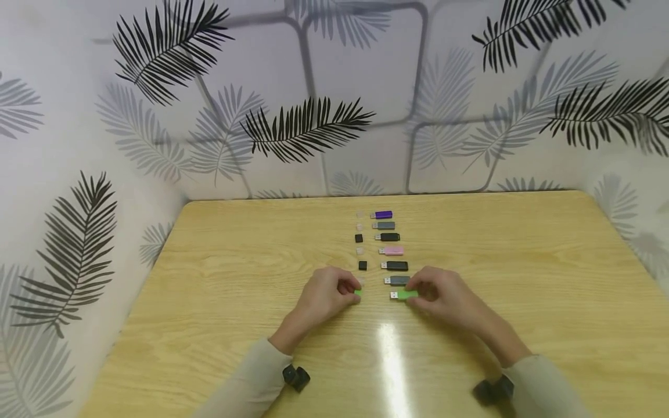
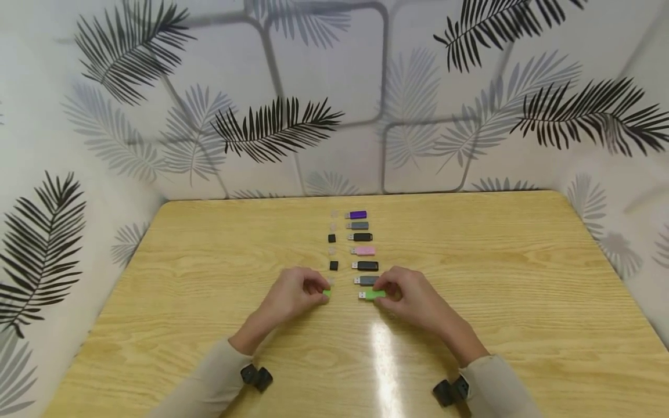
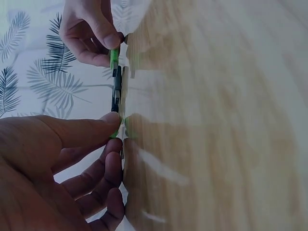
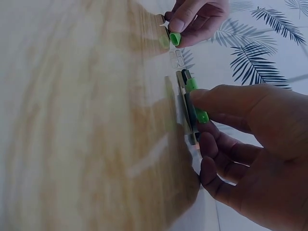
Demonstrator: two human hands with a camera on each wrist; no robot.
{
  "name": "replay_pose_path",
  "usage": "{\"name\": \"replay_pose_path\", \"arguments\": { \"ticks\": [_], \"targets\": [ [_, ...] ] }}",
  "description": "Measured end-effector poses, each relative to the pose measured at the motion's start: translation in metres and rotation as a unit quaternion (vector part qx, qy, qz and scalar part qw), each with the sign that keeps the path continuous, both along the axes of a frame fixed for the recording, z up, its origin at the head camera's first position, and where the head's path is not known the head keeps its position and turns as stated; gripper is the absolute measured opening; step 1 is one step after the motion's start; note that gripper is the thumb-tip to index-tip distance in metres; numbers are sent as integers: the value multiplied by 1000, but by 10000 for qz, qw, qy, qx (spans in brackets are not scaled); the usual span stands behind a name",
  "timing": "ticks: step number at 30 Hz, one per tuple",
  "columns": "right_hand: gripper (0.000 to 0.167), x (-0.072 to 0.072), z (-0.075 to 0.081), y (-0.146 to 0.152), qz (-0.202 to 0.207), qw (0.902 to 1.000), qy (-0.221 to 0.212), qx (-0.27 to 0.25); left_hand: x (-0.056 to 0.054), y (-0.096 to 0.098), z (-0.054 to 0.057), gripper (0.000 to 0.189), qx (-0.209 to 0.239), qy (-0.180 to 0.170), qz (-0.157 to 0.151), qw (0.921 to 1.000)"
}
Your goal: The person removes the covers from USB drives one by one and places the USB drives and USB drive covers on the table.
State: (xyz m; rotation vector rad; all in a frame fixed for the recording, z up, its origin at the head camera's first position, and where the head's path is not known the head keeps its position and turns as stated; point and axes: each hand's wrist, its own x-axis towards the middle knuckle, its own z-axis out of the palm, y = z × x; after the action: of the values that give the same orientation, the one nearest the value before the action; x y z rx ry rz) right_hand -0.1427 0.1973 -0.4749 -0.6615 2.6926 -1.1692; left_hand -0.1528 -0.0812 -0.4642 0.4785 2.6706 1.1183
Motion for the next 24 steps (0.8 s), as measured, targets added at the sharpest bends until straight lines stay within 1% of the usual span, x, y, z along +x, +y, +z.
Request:
{"name": "replay_pose_path", "arguments": {
  "ticks": [5,10,20,24],
  "targets": [
    [16,0,0,-1,-36,9999,-21,133,1,2,-1,9,-202,116,28,9997],
    [16,0,-1,0,-45,9998,-38,215,0,3,-1,9,-213,226,13,9995],
    [18,-1,-2,0,25,9996,-76,259,1,3,-1,10,-286,157,80,9994],
    [17,-2,-2,0,9,9995,-91,290,1,3,-1,11,-265,212,44,9994]
  ]
}}
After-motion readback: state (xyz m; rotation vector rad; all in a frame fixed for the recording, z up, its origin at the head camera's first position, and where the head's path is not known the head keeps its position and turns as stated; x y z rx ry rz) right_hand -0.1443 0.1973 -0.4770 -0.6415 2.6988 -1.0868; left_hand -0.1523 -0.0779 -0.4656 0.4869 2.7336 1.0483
